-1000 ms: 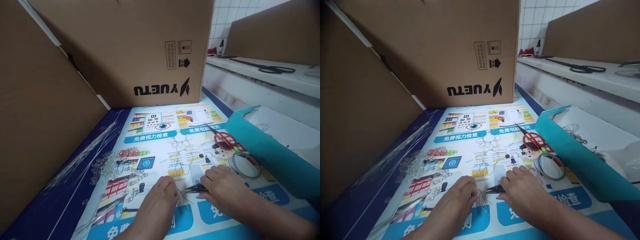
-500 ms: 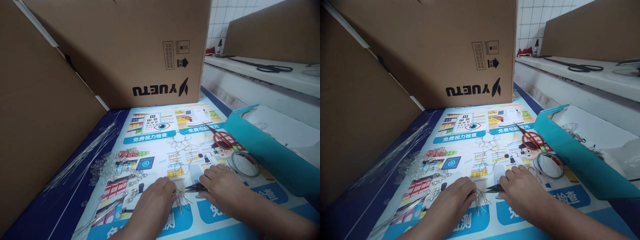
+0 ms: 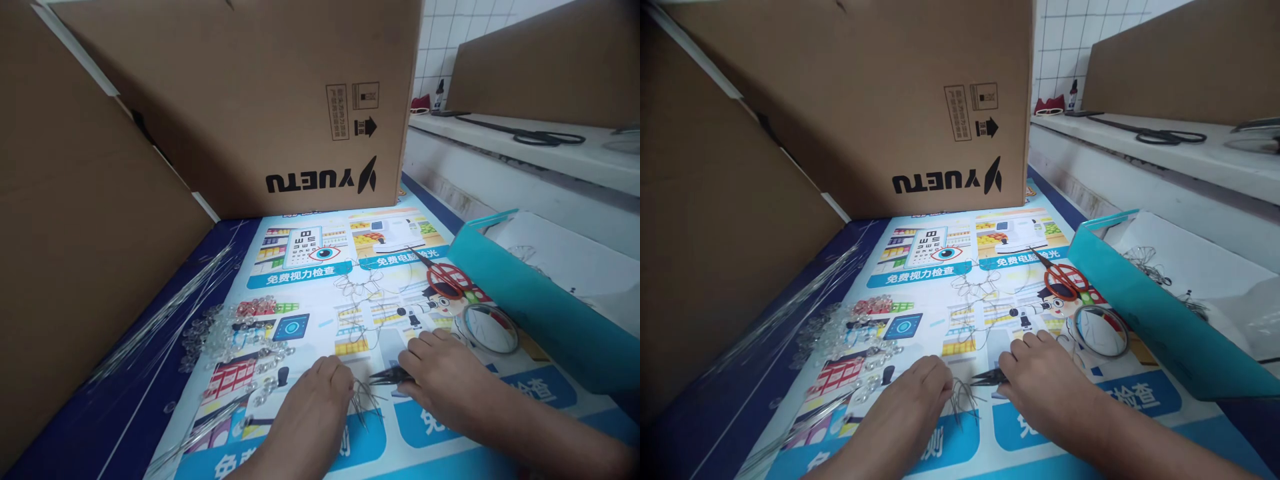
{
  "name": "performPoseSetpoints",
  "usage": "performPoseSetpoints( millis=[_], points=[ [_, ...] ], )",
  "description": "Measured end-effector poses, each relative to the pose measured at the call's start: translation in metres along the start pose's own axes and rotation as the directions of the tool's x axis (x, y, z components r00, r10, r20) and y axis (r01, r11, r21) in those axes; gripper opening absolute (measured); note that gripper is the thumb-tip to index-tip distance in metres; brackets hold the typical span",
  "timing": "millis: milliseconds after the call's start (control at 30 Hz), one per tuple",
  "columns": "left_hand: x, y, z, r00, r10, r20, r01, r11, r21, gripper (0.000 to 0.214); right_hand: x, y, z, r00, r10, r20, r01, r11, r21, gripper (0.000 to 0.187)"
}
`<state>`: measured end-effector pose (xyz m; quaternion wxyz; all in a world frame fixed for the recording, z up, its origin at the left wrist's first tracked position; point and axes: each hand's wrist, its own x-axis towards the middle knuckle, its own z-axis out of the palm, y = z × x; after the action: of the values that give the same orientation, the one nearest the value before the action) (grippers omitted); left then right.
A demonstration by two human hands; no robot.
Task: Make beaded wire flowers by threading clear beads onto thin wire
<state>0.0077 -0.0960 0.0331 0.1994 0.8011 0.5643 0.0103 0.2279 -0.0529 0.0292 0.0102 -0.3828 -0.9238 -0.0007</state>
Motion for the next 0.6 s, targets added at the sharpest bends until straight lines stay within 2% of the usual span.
performPoseSetpoints(
  millis=[133,200,267,400,467,533,600],
  points=[
    [-0.003,0.001,-0.008,0.993,-0.12,-0.016,0.118,0.989,-0.093,0.022,0.001,0.001,0.0,1.0,-0.002,0.007,0.002,1.0,0.007,0.015],
    [-0.003,-0.001,-0.01,0.988,-0.154,-0.004,0.149,0.964,-0.221,0.019,0.001,0.002,-0.001,1.0,-0.002,0.004,0.002,1.0,0.013,0.014],
    [-0.003,-0.004,-0.011,0.99,-0.138,-0.02,0.118,0.909,-0.399,0.019,0.001,0.002,-0.001,1.0,0.0,-0.01,0.0,1.0,0.02,0.014],
    [0.0,-0.011,-0.011,0.988,-0.13,-0.089,0.037,0.74,-0.671,0.024,0.003,0.001,-0.002,0.997,-0.011,-0.08,0.013,1.0,0.021,0.014],
    [0.002,-0.012,-0.013,0.982,-0.187,-0.029,0.097,0.626,-0.774,0.023,0.004,-0.001,-0.004,0.989,-0.035,-0.145,0.035,0.999,-0.002,0.014],
    [0.004,-0.012,-0.013,0.962,-0.265,0.064,0.188,0.473,-0.861,0.023,0.004,-0.002,-0.005,0.973,-0.069,-0.222,0.06,0.997,-0.047,0.016],
    [0.005,-0.011,-0.012,0.941,-0.319,0.116,0.222,0.323,-0.92,0.025,0.003,-0.003,-0.006,0.946,-0.12,-0.3,0.092,0.99,-0.107,0.019]
  ],
)
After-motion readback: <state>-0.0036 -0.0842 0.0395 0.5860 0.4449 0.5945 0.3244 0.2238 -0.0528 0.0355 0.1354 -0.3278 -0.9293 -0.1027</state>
